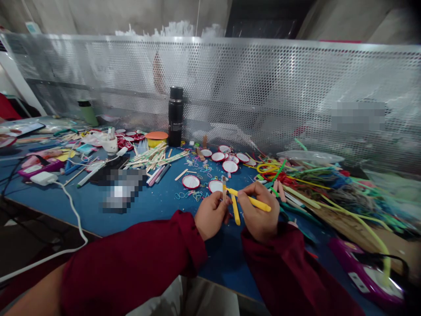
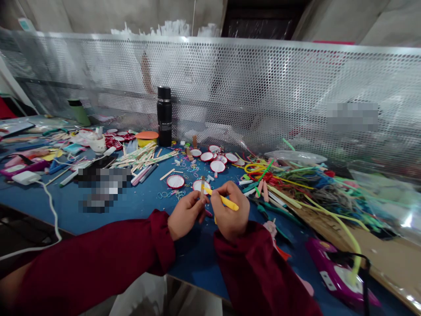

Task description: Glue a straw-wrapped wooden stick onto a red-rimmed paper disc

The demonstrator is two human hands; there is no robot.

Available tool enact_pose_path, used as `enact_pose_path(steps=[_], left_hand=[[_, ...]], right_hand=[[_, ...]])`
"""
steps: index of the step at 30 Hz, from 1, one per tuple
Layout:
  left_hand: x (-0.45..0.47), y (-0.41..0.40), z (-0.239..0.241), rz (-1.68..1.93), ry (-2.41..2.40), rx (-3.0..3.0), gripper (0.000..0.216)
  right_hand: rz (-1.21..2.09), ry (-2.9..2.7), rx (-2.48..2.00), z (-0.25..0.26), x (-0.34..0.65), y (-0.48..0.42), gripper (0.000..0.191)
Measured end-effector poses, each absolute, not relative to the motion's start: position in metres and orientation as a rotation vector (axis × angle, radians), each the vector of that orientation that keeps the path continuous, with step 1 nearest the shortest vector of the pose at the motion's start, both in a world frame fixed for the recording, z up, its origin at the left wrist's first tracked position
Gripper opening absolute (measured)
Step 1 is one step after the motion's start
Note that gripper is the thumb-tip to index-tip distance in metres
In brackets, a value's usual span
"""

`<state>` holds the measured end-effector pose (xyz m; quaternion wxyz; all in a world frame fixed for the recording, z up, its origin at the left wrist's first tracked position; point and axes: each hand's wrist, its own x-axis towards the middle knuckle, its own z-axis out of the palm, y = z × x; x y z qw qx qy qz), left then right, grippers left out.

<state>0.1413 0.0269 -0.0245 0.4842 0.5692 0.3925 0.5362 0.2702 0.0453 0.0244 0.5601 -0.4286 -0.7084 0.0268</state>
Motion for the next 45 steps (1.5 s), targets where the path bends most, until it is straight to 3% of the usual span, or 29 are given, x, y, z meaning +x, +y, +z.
enact_pose_path(steps=[45], left_hand=[[0.1394,0.0240,-0.0185,1.267,0.904,1.337,0.021]], right_hand=[[0.112,-1.652,-1.043,0.0284,0.2702,0.0427,0.017]])
